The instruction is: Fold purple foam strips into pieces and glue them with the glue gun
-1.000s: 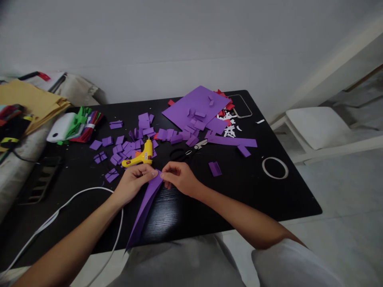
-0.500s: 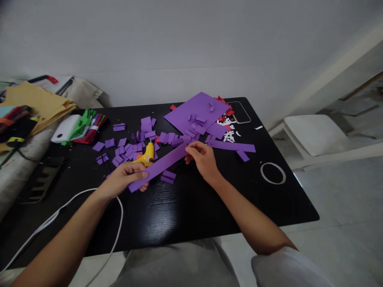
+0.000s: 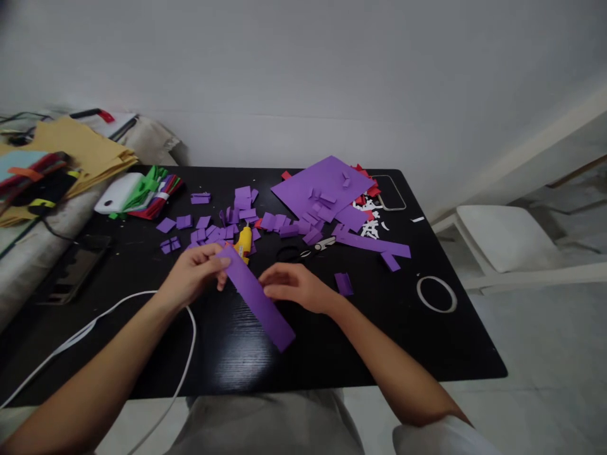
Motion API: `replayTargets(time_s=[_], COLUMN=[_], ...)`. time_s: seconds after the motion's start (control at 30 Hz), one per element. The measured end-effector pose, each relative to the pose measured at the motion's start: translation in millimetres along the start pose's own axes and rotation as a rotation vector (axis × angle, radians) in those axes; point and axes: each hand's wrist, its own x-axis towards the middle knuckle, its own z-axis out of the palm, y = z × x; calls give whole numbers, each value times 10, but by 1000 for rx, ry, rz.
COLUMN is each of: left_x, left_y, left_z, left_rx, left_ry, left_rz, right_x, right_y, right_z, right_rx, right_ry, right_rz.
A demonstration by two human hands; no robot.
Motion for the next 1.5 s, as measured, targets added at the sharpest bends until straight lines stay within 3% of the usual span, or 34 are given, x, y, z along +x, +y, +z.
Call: replayTargets(time_s=[0.1, 0.23, 0.43, 0.97, 1.13, 1.27, 1.5], left_x=[-58, -103, -124, -121, -103, -86, -87], left_y=[-73, -174, -231, -263, -229, -198, -194], left_z=[184, 337, 339, 311, 229, 175, 208], left_rx=[99, 178, 232, 235, 321, 557, 659], left_ry=[-178, -246, -211, -226, -151, -99, -86], left_rz=[-49, -55, -37, -8, 199, 392, 515], right_x=[95, 133, 97, 104, 100, 95, 96], right_y=[140, 255, 226, 259, 235, 209, 208], right_z=[159, 226, 207, 196, 178, 172, 183], right_rx=[63, 35, 43, 78, 135, 166, 141], right_ry=[300, 349, 420, 426, 416, 389, 372], right_rz=[-96, -110, -89, -102, -85, -69, -67])
